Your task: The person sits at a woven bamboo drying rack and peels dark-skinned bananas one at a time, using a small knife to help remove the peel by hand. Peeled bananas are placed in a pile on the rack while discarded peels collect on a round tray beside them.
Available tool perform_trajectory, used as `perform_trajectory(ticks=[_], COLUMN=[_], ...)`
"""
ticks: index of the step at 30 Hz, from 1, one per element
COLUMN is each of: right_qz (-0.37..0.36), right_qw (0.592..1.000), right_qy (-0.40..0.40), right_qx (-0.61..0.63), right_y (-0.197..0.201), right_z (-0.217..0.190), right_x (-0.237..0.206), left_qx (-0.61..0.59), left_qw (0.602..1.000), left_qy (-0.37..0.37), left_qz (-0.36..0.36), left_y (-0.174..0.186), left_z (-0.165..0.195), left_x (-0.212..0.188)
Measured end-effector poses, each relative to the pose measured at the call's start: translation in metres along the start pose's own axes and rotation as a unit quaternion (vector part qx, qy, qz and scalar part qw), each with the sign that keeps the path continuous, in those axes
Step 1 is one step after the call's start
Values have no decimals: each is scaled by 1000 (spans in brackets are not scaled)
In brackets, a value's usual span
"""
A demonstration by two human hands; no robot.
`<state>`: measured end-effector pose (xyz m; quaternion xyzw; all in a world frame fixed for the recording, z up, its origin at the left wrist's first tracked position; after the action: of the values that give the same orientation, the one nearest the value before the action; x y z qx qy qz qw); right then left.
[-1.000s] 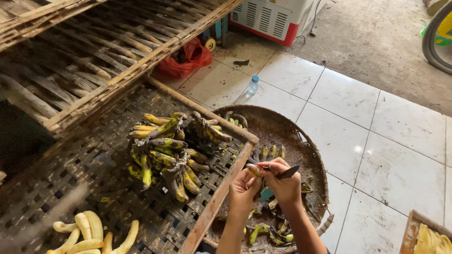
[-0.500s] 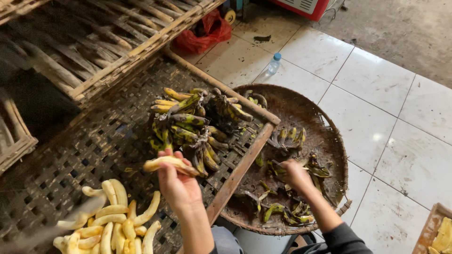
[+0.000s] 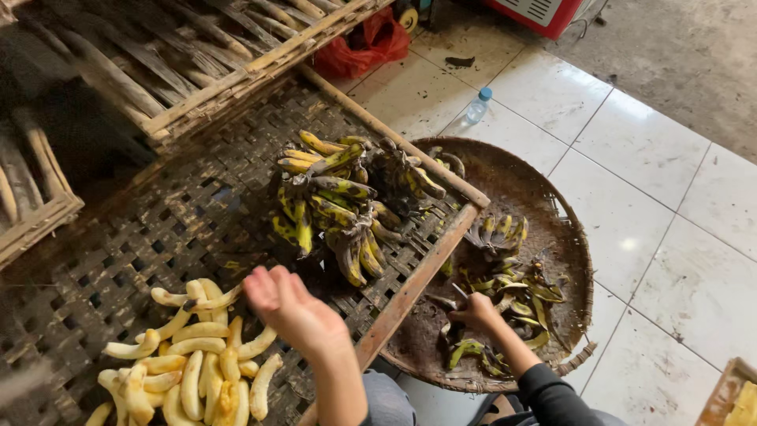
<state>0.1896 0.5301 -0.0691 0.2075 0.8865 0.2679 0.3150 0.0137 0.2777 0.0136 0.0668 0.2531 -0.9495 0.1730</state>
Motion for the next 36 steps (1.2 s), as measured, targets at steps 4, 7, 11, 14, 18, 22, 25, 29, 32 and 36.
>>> perform_trajectory(ticks=[4,7,11,14,18,22,25,29,32,36], right_qz=[-8,40,120,164,273,228,90,-6,5,-3], right_qw=[995,969,948,975,951,972,987,976,970,944], right_qy=[-46,-89,-88,52,141,26,-117,-157,-120,-34], right_qx=[-84,-227,-282,-138,25,51,59,149,210,327], right_y=[57,93,99,70,43,41,52,88,111,112], right_z=[9,9,-16,-56,-91,-76,-34,19,39,30], right_x=[-3,-13,-10,6,22,33,33,13,-16,-53], left_qx=[80,81,59,39,44,71,91,140,263,251], left_qw=[981,973,978,981,976,966,949,914,852,770], left_qy=[75,126,130,125,139,169,210,299,325,309], left_qz=[-163,-175,-152,-141,-161,-183,-216,-238,-316,-498], left_y=[-66,-76,-72,-66,-67,-73,-77,-73,-75,-90], left_z=[-16,-23,-35,-47,-62,-81,-107,-149,-174,-179], left_x=[-97,-125,-112,-100,-102,-104,-114,-142,-166,-196])
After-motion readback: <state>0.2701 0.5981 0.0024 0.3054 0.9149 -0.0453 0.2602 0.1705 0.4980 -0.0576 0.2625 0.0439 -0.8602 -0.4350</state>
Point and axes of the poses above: each hand's wrist, its own x-axis towards the middle knuckle, its own y-axis out of the back of the hand, z = x × y, the point moved 5 cm from there along x, towards the middle knuckle, and after that the axes turned 11 degrees about x, right-handed, at the moved point
